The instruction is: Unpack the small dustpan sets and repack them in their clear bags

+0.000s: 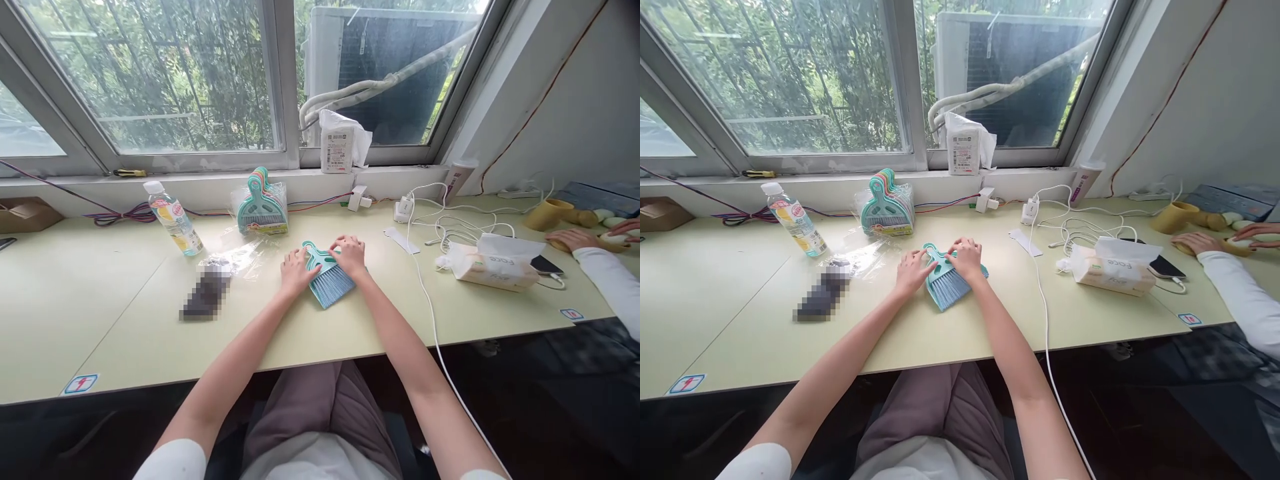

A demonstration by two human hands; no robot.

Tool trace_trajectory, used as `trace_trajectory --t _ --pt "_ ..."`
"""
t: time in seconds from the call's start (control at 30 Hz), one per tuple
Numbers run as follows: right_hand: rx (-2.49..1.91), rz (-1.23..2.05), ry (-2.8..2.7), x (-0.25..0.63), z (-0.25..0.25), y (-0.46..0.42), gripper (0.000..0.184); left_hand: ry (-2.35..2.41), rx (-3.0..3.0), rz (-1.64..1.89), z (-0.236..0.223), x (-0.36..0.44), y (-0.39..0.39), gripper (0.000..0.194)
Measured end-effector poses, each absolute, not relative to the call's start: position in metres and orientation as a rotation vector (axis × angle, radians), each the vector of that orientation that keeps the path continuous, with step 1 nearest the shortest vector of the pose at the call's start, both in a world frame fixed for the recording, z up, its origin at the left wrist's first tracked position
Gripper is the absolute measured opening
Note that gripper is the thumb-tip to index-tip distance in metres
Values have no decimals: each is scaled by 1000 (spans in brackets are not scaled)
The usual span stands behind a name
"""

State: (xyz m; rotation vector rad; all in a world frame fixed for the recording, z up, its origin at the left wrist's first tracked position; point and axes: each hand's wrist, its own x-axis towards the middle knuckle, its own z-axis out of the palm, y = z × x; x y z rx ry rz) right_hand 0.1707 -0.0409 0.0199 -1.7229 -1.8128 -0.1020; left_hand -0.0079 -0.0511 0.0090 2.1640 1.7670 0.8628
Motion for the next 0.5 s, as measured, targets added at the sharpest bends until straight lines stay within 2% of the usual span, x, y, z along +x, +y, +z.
trace_trajectory --t 0.1,0.27,0.37,0.43,0.5 --pt "-1876 -132 -1579 191 26 -43 28 1804 2150 816 1 -6 -49 69" --pt "-2185 -81 -1243 248 10 -40 46 1625 2167 850 2 -18 -40 27" --pt "-2328 7 -1102 271 -8 -32 55 1478 2010 961 10 -22 -38 13" --pt "-2359 41 -1075 276 -15 -27 52 1384 1784 1040 14 -23 -36 11" --pt "-2325 56 -1153 275 -17 -23 43 1280 1528 1099 14 -23 -34 20"
